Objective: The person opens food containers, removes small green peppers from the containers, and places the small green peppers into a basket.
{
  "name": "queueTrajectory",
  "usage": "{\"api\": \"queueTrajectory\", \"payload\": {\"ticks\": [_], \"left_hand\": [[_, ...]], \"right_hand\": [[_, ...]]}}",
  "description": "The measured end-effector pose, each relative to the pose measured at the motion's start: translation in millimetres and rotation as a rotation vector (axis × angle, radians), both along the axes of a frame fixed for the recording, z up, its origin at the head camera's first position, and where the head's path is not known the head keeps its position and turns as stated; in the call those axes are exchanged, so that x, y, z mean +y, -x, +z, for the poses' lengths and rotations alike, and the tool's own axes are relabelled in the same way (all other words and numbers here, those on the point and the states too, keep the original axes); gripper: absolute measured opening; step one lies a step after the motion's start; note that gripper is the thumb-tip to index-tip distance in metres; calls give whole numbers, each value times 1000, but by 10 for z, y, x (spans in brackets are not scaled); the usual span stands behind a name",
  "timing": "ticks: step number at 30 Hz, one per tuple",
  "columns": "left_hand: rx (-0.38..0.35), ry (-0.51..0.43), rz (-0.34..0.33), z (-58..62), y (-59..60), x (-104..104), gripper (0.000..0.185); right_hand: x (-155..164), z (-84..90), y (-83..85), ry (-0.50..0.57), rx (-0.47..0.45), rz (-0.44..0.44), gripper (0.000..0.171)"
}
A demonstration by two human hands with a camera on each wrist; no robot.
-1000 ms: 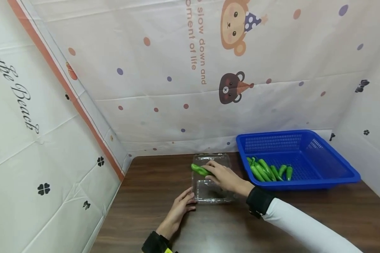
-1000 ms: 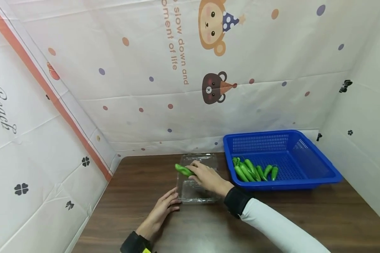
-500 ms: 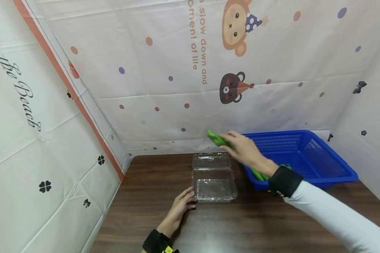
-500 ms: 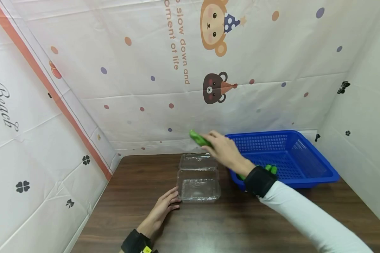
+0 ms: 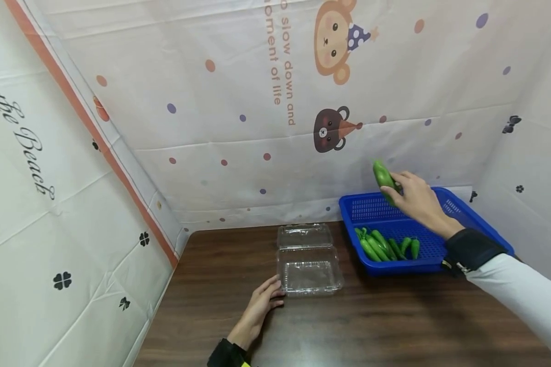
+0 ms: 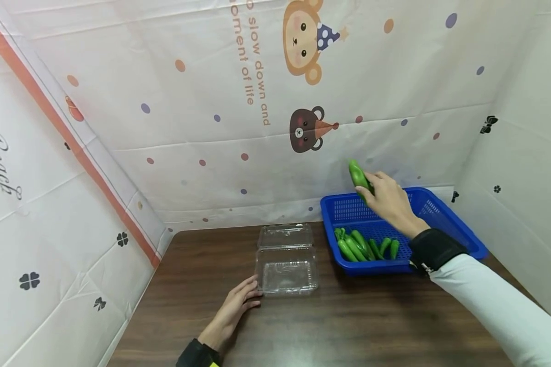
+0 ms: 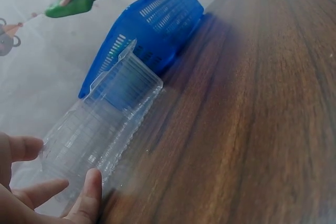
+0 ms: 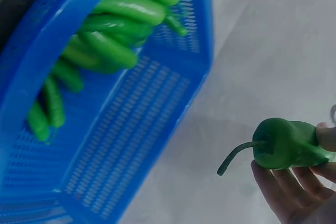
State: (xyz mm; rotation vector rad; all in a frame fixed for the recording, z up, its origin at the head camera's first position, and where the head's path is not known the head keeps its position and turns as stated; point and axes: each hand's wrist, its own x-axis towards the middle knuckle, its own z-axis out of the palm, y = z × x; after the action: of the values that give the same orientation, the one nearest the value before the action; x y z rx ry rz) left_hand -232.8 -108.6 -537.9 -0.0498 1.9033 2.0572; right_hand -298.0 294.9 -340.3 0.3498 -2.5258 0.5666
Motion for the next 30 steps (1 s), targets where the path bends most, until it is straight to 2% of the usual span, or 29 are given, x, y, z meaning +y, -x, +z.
{"api": "queueTrajectory", "payload": {"ticks": [7,16,23,30], "left_hand": [[3,-4,11,17,-14,5,65],[-2,-14,29,1,-22,11,65],[3,-8,9,-2,-24,9,63],[4,-4,25,4,-1,-9,60]], "right_hand": [[122,-126,59,-27,-39,-31,49],[174,-222,129,-50,-21,-16,49],[269,-326,122,-49,-114,6,46],[303,-357,112,-38,-266,-13,63]]}}
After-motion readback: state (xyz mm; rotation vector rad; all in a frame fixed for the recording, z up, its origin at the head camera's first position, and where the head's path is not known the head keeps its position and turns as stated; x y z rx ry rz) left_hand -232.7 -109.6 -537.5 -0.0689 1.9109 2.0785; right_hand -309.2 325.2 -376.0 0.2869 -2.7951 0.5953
